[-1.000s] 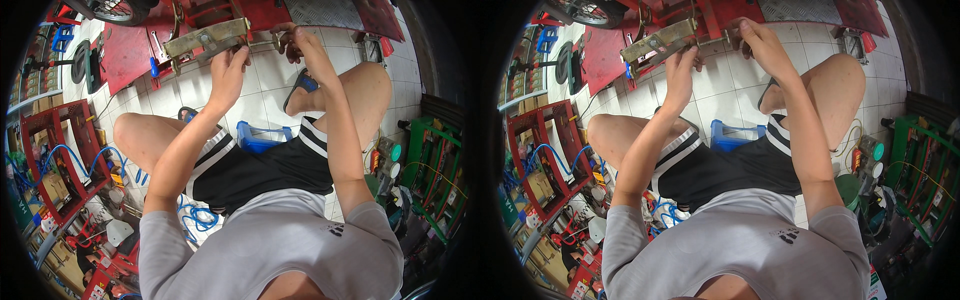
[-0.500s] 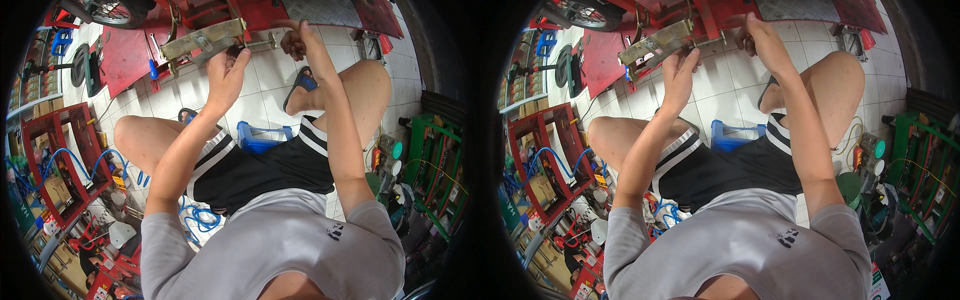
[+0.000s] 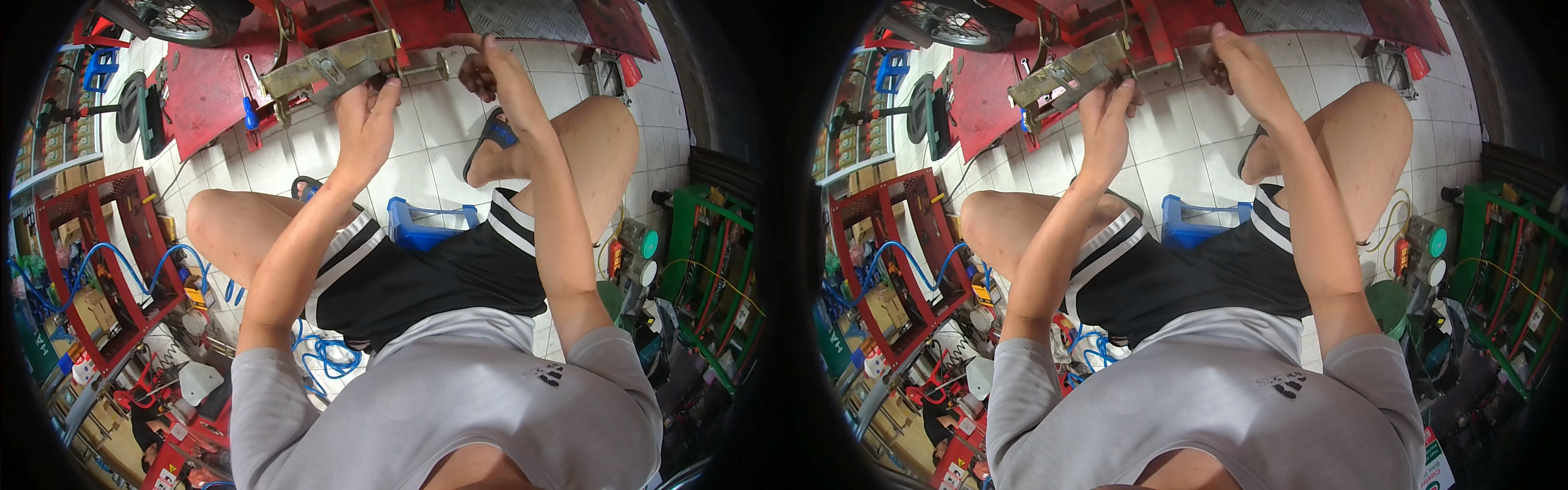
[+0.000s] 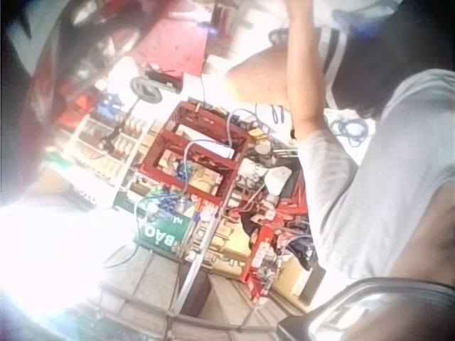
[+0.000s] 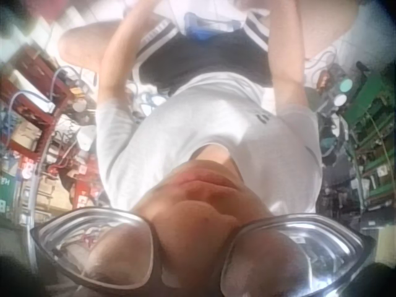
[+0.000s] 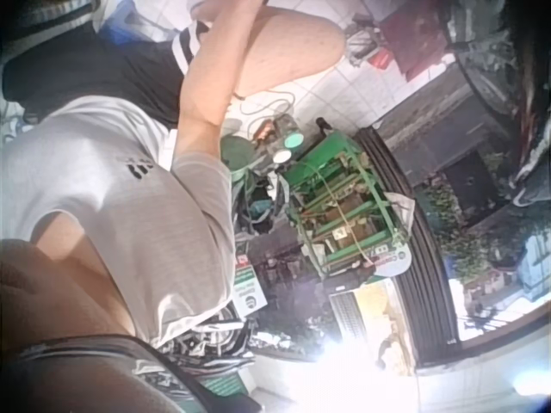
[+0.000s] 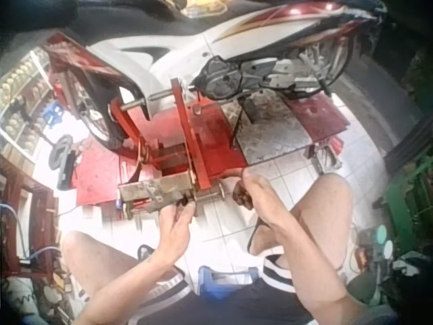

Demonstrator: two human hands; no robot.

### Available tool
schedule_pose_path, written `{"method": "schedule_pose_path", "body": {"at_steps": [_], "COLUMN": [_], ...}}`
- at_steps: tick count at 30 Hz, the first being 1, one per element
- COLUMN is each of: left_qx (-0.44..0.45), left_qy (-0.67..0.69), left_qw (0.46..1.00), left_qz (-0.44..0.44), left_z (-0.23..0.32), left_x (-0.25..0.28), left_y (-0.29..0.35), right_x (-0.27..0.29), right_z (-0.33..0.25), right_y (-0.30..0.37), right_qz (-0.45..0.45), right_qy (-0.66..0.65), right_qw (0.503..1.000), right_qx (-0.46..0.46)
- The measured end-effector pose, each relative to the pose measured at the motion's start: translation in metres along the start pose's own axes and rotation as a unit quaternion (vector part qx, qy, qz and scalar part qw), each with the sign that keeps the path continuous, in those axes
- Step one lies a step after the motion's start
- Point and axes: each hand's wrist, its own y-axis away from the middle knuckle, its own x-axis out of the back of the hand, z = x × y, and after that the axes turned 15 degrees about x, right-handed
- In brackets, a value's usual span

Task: The person sits on a low stool and assembles a metal mechanical component, likely a brake assembly. They insert a long metal rod into the assembly and manipulate small metal parts, such as washers or nuts, with their hands to secure the components together.

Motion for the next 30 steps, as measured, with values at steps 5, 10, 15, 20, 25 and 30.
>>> {"method": "schedule_pose_path", "body": {"at_steps": [5, 10, 15, 20, 25, 30], "left_qx": [0.009, 0.012, 0.002, 0.011, 0.007, 0.007], "left_qy": [-0.002, 0.000, -0.005, 0.000, 0.011, 0.003], "left_qw": [1.000, 1.000, 1.000, 1.000, 1.000, 1.000], "left_qz": [0.002, -0.006, -0.004, -0.005, -0.006, -0.007], "left_z": [0.000, 0.001, 0.001, 0.002, 0.003, 0.000], "left_x": [0.000, 0.001, 0.002, 0.002, 0.000, 0.003], "left_y": [0.001, 0.002, 0.001, 0.001, 0.002, 0.001], "right_x": [0.010, 0.007, 0.012, 0.010, 0.009, -0.006], "right_z": [0.014, 0.015, 0.014, 0.013, 0.013, -0.002], "right_y": [0.003, 0.008, 0.001, 0.004, 0.009, 0.004], "right_qz": [-0.078, -0.117, -0.074, -0.118, -0.143, 0.015], "right_qy": [0.025, 0.024, 0.038, 0.019, 0.006, -0.016], "right_qw": [0.995, 0.989, 0.996, 0.992, 0.987, 1.000], "right_qx": [-0.053, -0.088, -0.017, -0.039, -0.071, 0.019]}}
